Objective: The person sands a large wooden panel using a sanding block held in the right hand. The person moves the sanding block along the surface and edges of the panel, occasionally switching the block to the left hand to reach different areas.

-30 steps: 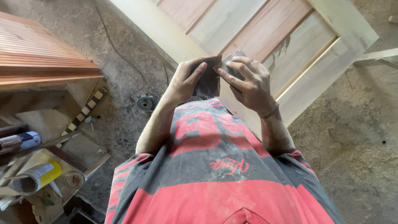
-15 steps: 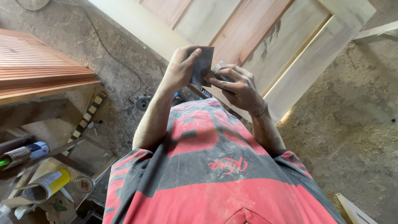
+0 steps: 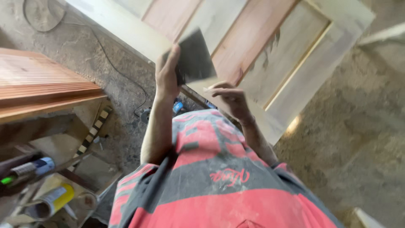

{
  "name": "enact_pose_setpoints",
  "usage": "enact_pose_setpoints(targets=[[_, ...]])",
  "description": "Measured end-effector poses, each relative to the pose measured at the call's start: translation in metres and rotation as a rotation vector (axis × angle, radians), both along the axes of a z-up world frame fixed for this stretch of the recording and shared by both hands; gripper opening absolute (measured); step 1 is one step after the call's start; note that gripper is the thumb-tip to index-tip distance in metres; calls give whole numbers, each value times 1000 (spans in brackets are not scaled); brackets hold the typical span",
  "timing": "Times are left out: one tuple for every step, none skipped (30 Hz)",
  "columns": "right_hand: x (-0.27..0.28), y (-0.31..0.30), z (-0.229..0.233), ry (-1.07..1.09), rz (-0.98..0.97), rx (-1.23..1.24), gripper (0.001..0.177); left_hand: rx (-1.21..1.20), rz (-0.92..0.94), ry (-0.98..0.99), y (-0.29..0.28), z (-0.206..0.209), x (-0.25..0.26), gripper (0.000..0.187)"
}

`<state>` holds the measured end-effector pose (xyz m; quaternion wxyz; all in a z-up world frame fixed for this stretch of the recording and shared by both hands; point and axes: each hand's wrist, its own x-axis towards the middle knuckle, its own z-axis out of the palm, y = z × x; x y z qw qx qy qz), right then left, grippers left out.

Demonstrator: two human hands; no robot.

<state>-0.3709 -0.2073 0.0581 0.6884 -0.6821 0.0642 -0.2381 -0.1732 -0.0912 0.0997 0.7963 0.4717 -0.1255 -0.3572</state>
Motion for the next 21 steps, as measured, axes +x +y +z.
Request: enact_pose_setpoints(targets=[[5,-14,-5,-93,13,214,20,-9,-68,9,0,-5,5,42],[-3,-17,-10,-161,-2,457,22,10,-160,46,8,-14,1,43],[-9,-18,-13,-229,-24,699,25,27,-251,84,15,-25,-3,45],[-15,-20,-14,-233,11,746,24,62,-292,83,16,-37,-7,46],[-21,-22,-13,-238,45,793,25,97,-334,83,15,-49,-10,47],[-19,-29,-12,-260,95,820,27,113,-371,61,7,-61,-6,48],[-18,-33,-10,-231,125,864,27,92,-285,87,1,-72,-7,50],[-14,-35,-9,-212,161,907,28,72,-197,104,-6,-82,-4,53],[-9,-41,-10,-193,197,950,29,52,-110,120,-11,-92,3,55],[-13,-39,-14,-100,166,892,31,150,20,155,-5,-102,6,58],[-15,-34,-20,-7,136,835,33,249,151,186,4,-113,11,61],[-14,-41,-28,85,110,763,35,334,284,213,8,-124,19,65],[-10,-48,-39,189,56,604,37,345,360,262,21,-134,27,66],[-4,-56,-52,292,5,435,39,349,439,313,35,-147,35,67],[4,-67,-70,394,-45,265,41,228,436,294,50,-161,45,64],[11,-74,-92,495,-99,192,42,123,428,285,71,-176,50,62],[19,-78,-118,597,-150,118,42,97,436,295,88,-192,56,61],[27,-79,-143,623,-177,-15,40,71,445,304,109,-208,61,60],[33,-76,-168,648,-200,-149,37,47,456,312,130,-223,64,59],[45,-81,-191,651,-227,-303,35,113,505,410,140,-238,73,54],[53,-82,-212,701,-216,-411,33,180,554,508,151,-252,79,51]])
